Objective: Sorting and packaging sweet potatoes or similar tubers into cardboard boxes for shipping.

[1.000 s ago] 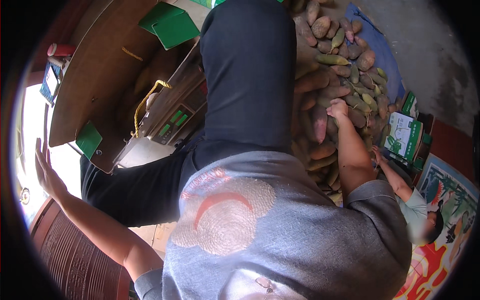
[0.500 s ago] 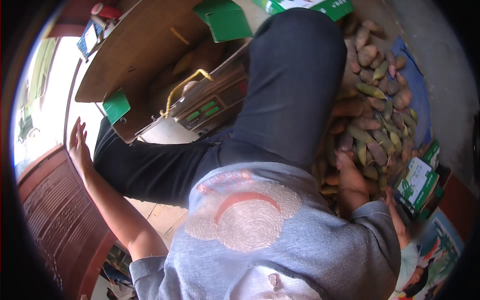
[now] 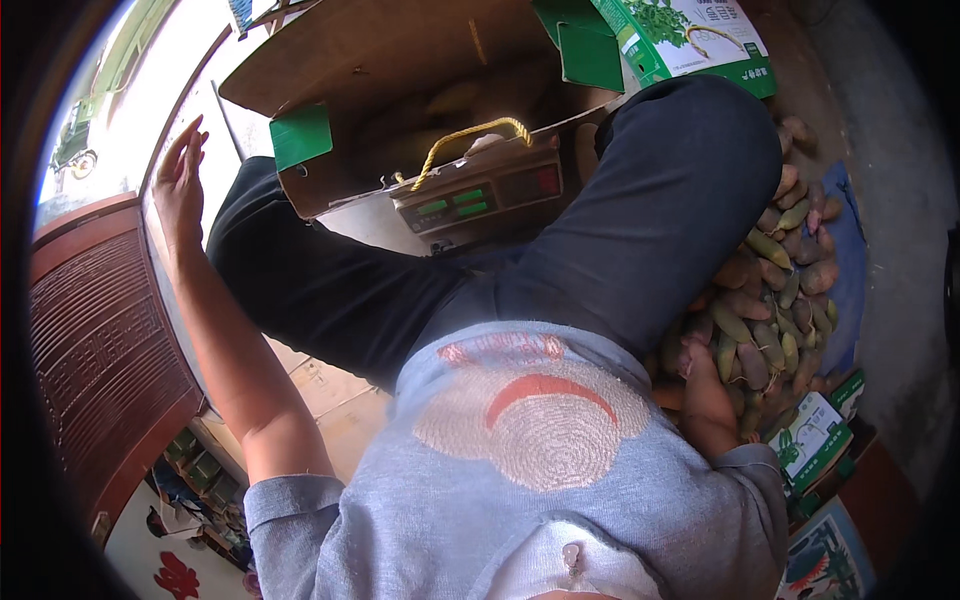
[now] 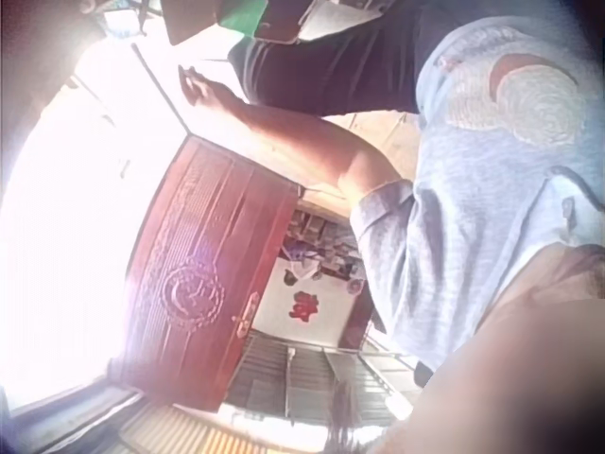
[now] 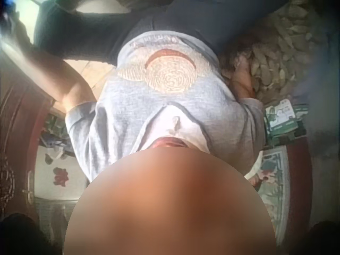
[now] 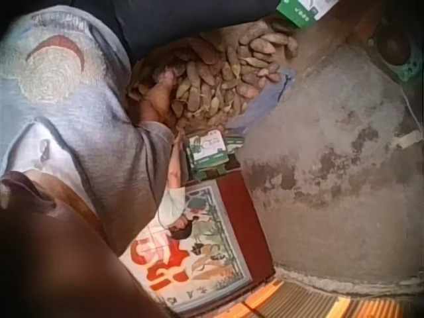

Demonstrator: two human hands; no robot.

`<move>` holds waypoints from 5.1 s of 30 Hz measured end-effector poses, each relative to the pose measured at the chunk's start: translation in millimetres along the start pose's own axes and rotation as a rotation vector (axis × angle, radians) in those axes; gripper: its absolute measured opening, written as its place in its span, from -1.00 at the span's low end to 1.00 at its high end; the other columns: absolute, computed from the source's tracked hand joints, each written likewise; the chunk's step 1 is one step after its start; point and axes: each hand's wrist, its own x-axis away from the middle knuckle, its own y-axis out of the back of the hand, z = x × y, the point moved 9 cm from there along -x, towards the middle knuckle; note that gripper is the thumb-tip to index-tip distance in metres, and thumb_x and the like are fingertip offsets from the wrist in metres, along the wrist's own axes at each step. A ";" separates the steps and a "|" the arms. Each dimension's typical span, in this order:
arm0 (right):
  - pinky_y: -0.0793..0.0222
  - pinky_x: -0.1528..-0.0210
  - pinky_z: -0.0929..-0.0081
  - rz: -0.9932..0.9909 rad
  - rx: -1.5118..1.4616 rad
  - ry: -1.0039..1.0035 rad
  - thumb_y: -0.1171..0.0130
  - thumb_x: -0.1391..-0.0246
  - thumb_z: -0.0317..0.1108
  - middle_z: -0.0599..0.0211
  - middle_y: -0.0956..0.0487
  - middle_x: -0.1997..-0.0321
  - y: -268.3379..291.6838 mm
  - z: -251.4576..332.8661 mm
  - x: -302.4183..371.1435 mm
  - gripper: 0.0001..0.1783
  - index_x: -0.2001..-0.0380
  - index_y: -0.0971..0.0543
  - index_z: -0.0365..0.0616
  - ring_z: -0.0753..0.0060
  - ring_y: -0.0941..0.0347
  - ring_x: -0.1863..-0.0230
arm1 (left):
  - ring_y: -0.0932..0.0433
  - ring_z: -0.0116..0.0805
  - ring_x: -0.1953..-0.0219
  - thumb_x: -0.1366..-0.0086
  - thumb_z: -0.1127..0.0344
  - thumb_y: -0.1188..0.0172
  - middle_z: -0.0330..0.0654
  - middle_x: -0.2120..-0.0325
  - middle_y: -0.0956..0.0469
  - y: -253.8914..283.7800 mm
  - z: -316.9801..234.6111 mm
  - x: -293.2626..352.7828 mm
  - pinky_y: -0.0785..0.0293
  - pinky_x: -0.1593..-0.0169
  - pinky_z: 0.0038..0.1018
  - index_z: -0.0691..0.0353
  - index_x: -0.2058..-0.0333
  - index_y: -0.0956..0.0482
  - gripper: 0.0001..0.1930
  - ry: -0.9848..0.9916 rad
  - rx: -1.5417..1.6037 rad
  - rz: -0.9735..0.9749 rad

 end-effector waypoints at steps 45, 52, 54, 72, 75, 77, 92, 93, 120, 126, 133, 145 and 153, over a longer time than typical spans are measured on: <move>-0.32 -0.36 0.23 0.737 1.352 1.890 -0.41 -0.02 -0.23 -0.13 -0.47 -0.32 -346.5 408.5 720.8 -0.18 -0.34 -0.36 -0.20 -0.08 -0.39 -0.35 | -0.57 -0.47 0.40 -0.34 0.19 -0.35 -0.26 0.29 -0.73 -65.0 -60.7 -25.9 -0.53 0.28 -0.46 0.16 0.08 -0.73 -0.74 -0.104 0.035 0.112; -0.44 -0.27 0.19 0.768 1.139 2.187 -0.23 -0.19 -0.41 0.02 -0.64 -0.13 -245.7 394.0 784.3 -0.47 -0.24 -0.46 -0.19 -0.03 -0.55 -0.17 | -0.60 -0.54 0.31 -0.32 0.32 -0.36 -0.29 0.30 -0.75 -64.3 -62.5 -22.5 -0.53 0.13 -0.51 0.17 0.07 -0.75 -0.78 -0.372 -0.023 0.082; -0.46 -0.23 0.37 0.864 0.807 2.136 -0.21 -0.22 -0.48 0.13 -0.65 -0.10 -186.9 406.6 796.8 -0.51 -0.23 -0.50 -0.18 0.26 -0.58 -0.16 | -0.61 -0.53 0.25 -0.31 0.31 -0.37 -0.29 0.27 -0.75 -67.8 -48.8 -28.9 -0.52 0.06 -0.50 0.17 0.06 -0.75 -0.76 -0.330 0.027 0.121; -0.47 -0.07 0.27 -0.134 0.213 1.473 -0.03 -0.26 -0.44 0.09 -0.71 0.04 39.5 350.0 136.3 -0.69 0.02 -0.67 -0.17 0.22 -0.63 0.03 | -0.62 -0.25 -0.14 -0.51 0.14 -0.15 -0.11 0.01 -0.71 -54.3 -44.3 -29.2 -0.50 -0.25 -0.27 0.24 -0.05 -0.69 -0.66 -0.352 0.380 -0.176; -0.48 -0.09 0.25 0.009 0.371 1.477 -0.04 -0.24 -0.42 0.06 -0.71 0.03 -59.8 272.3 141.8 -0.68 0.02 -0.68 -0.15 0.18 -0.63 0.00 | -0.67 -0.33 -0.06 -0.46 0.07 -0.24 -0.18 0.12 -0.75 -38.5 -46.9 -32.5 -0.51 -0.19 -0.41 0.13 -0.02 -0.73 -0.67 -0.379 0.250 -0.279; -0.48 -0.10 0.24 0.053 0.499 1.473 -0.05 -0.23 -0.40 0.05 -0.70 0.02 -93.1 231.4 152.5 -0.68 0.03 -0.68 -0.14 0.15 -0.63 -0.01 | -0.61 -0.29 -0.14 -0.51 0.22 -0.16 -0.10 -0.04 -0.68 -29.3 -41.5 -26.4 -0.48 -0.26 -0.32 0.26 -0.08 -0.66 -0.68 -0.326 0.180 -0.234; -0.51 -0.16 0.11 -0.200 0.640 0.804 -0.16 -0.15 -0.30 -0.03 -0.68 0.02 -5.5 184.9 86.8 -0.73 0.12 -0.70 -0.08 -0.07 -0.59 -0.11 | -0.48 -0.12 -0.28 -0.61 0.22 0.09 0.02 -0.20 -0.54 -39.0 -48.8 -17.8 -0.33 -0.41 -0.17 0.35 -0.29 -0.43 -0.57 -0.147 0.141 -0.172; -0.48 -0.21 0.09 -0.213 0.708 0.775 -0.12 -0.17 -0.34 -0.03 -0.65 -0.06 -5.6 194.3 100.7 -0.64 -0.04 -0.62 -0.03 -0.10 -0.55 -0.15 | -0.48 -0.11 -0.28 -0.61 0.21 0.09 0.03 -0.20 -0.53 -24.0 -37.6 -13.7 -0.32 -0.41 -0.16 0.35 -0.29 -0.43 -0.56 -0.112 0.145 -0.190; -0.44 -0.19 0.07 -0.544 0.664 0.875 -0.41 -0.12 -0.24 -0.04 -0.60 -0.17 76.7 241.0 99.5 -0.08 -0.45 -0.14 0.11 -0.15 -0.55 -0.16 | -0.64 -0.12 -0.09 -0.58 0.31 0.06 0.06 0.01 -0.68 -12.1 -162.3 59.2 -0.57 -0.17 -0.15 0.46 0.04 -0.66 -0.64 -0.570 0.070 -0.153; -0.49 -0.17 0.23 -0.563 -0.123 1.185 -0.47 -0.11 -0.23 -0.24 -0.50 -0.28 146.9 308.9 154.2 -0.08 -0.42 -0.18 -0.11 0.01 -0.56 -0.19 | -0.70 0.00 0.05 -0.47 0.58 -0.04 0.26 0.06 -0.65 -36.3 -220.0 137.0 -0.61 -0.08 -0.16 0.53 -0.21 -0.43 -0.63 -0.744 0.035 -0.134; -0.42 -0.28 0.31 -0.378 -0.590 1.753 -0.38 -0.17 -0.53 -0.33 -0.40 -0.31 192.7 413.3 451.9 -0.17 -0.39 -0.15 -0.31 0.11 -0.47 -0.22 | -0.57 -0.31 0.40 -0.50 0.13 -0.07 -0.29 0.39 -0.62 -10.5 -278.4 214.8 -0.50 0.08 -0.15 -0.23 -0.05 -0.63 -0.76 -1.166 0.448 -0.030; -0.37 -0.32 0.34 0.739 -0.129 2.295 -0.26 -0.26 -0.38 -0.10 -0.49 -0.27 -38.2 404.4 797.3 -0.23 -0.41 -0.15 -0.31 0.24 -0.47 -0.24 | -0.67 -0.38 0.24 -0.35 0.32 -0.09 -0.25 0.30 -0.70 16.6 -274.5 222.4 -0.58 0.07 -0.37 0.09 0.15 -0.61 -0.83 -1.197 0.855 0.256; -0.46 -0.19 0.49 0.934 -0.209 2.163 -0.47 -0.11 -0.33 0.12 -0.63 -0.08 -80.1 401.0 819.7 -0.02 -0.45 -0.11 -0.28 0.41 -0.56 -0.11 | -0.72 -0.23 0.35 -0.31 0.47 0.12 -0.07 0.49 -0.69 9.0 -252.9 205.4 -0.66 0.20 -0.40 0.34 0.55 -0.64 -0.64 -0.863 1.297 0.279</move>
